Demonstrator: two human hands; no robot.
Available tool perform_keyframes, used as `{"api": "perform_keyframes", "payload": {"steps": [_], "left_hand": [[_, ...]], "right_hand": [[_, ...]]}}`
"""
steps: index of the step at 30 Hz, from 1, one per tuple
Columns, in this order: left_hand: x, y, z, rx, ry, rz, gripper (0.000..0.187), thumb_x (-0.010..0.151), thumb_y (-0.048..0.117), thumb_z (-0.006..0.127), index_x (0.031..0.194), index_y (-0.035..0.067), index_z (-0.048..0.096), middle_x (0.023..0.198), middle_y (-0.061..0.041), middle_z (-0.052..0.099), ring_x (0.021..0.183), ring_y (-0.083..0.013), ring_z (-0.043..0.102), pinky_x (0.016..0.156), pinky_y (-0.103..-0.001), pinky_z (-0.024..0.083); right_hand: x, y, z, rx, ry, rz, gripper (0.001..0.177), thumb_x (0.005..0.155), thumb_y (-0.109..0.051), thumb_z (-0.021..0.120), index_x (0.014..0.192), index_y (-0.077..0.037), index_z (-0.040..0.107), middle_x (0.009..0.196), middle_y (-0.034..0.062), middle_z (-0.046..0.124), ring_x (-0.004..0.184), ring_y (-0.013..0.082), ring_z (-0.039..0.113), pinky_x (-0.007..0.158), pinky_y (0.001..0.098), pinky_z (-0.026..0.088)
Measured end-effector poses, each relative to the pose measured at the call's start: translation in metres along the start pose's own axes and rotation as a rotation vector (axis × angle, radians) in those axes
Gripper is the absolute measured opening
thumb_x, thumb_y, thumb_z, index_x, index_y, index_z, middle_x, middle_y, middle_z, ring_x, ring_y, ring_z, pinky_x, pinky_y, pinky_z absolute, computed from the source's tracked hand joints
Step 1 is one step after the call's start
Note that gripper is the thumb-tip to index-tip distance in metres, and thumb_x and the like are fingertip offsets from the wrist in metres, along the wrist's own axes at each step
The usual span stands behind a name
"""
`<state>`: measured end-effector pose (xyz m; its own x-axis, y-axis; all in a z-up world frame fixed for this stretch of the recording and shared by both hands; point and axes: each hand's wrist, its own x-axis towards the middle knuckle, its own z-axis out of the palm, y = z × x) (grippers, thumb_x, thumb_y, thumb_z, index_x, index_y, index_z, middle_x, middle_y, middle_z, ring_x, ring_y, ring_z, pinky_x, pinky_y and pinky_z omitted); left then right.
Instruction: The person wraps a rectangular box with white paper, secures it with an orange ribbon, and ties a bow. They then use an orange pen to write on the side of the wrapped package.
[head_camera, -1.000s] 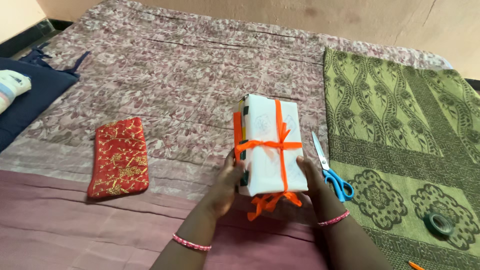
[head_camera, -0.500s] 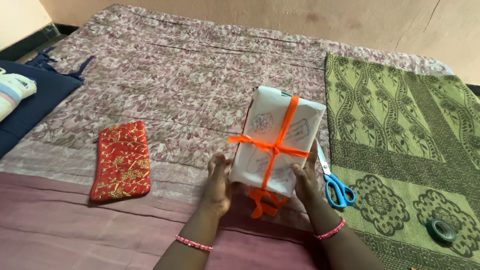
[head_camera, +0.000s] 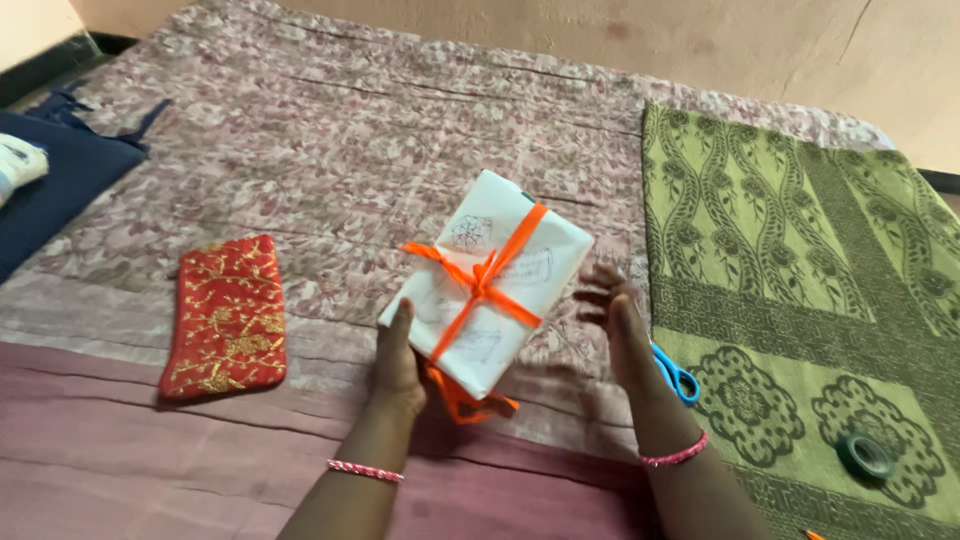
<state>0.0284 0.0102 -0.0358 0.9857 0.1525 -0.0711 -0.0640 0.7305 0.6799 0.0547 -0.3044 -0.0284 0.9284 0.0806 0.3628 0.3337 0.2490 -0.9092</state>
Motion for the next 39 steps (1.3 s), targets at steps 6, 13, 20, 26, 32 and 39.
{"api": "perform_keyframes", "payload": {"steps": [6,13,20,26,32,39], "left_hand": [[-0.006,-0.007,0.002,0.174,-0.273,0.047,0.047,0.094,0.030,0.071,0.131,0.007,0.055,0.124,-0.012,0.067,0.107,-0.0203,0.067,0.092,-0.037,0.058],[-0.008,0.000,-0.003,0.377,-0.304,-0.076,0.048,0.098,0.033,0.066,0.130,-0.002,0.060,0.115,-0.017,0.069,0.097,-0.0243,0.070,0.079,-0.038,0.061],[-0.009,0.010,-0.008,0.315,-0.274,-0.110,0.063,0.095,0.049,0.060,0.142,0.010,0.043,0.127,-0.012,0.061,0.112,-0.0230,0.066,0.091,-0.041,0.057],[0.006,0.001,-0.013,0.241,-0.293,0.002,0.050,0.099,0.048,0.058,0.131,0.016,0.038,0.128,-0.006,0.053,0.117,-0.0235,0.059,0.093,-0.044,0.057],[-0.001,-0.021,-0.006,0.229,-0.447,0.019,0.058,0.103,0.044,0.064,0.141,0.007,0.042,0.139,-0.012,0.054,0.129,-0.0258,0.053,0.106,-0.042,0.049],[-0.007,-0.014,0.004,0.607,-0.228,-0.298,0.074,0.091,0.052,0.056,0.152,0.017,0.035,0.143,-0.008,0.050,0.129,-0.0203,0.052,0.099,-0.042,0.049]], "right_hand": [[-0.007,-0.026,-0.020,0.017,-0.058,0.095,0.110,0.084,-0.066,0.068,0.164,-0.009,0.020,0.149,0.0096,0.051,0.135,0.0238,0.052,0.111,0.0418,0.043],[-0.025,-0.047,-0.007,-0.097,-0.100,0.442,0.092,0.089,-0.026,0.074,0.163,-0.005,0.024,0.152,0.0122,0.050,0.134,0.0194,0.050,0.111,0.0340,0.042],[-0.018,-0.034,0.006,0.032,-0.059,0.527,0.091,0.086,-0.026,0.072,0.162,-0.012,0.023,0.147,0.0108,0.052,0.129,0.0213,0.054,0.105,0.0359,0.048],[-0.012,-0.006,-0.024,0.218,-0.037,0.625,0.091,0.093,-0.030,0.076,0.162,0.004,0.027,0.146,0.0201,0.054,0.123,0.0270,0.062,0.101,0.0394,0.056],[-0.034,-0.050,-0.031,0.018,0.196,0.683,0.092,0.087,-0.026,0.071,0.161,-0.008,0.019,0.143,0.0230,0.057,0.113,0.0307,0.067,0.086,0.0418,0.060],[-0.093,-0.105,0.014,0.085,0.593,0.760,0.086,0.090,-0.029,0.057,0.161,-0.033,0.009,0.141,0.0140,0.055,0.115,0.0327,0.065,0.089,0.0524,0.060]]}}
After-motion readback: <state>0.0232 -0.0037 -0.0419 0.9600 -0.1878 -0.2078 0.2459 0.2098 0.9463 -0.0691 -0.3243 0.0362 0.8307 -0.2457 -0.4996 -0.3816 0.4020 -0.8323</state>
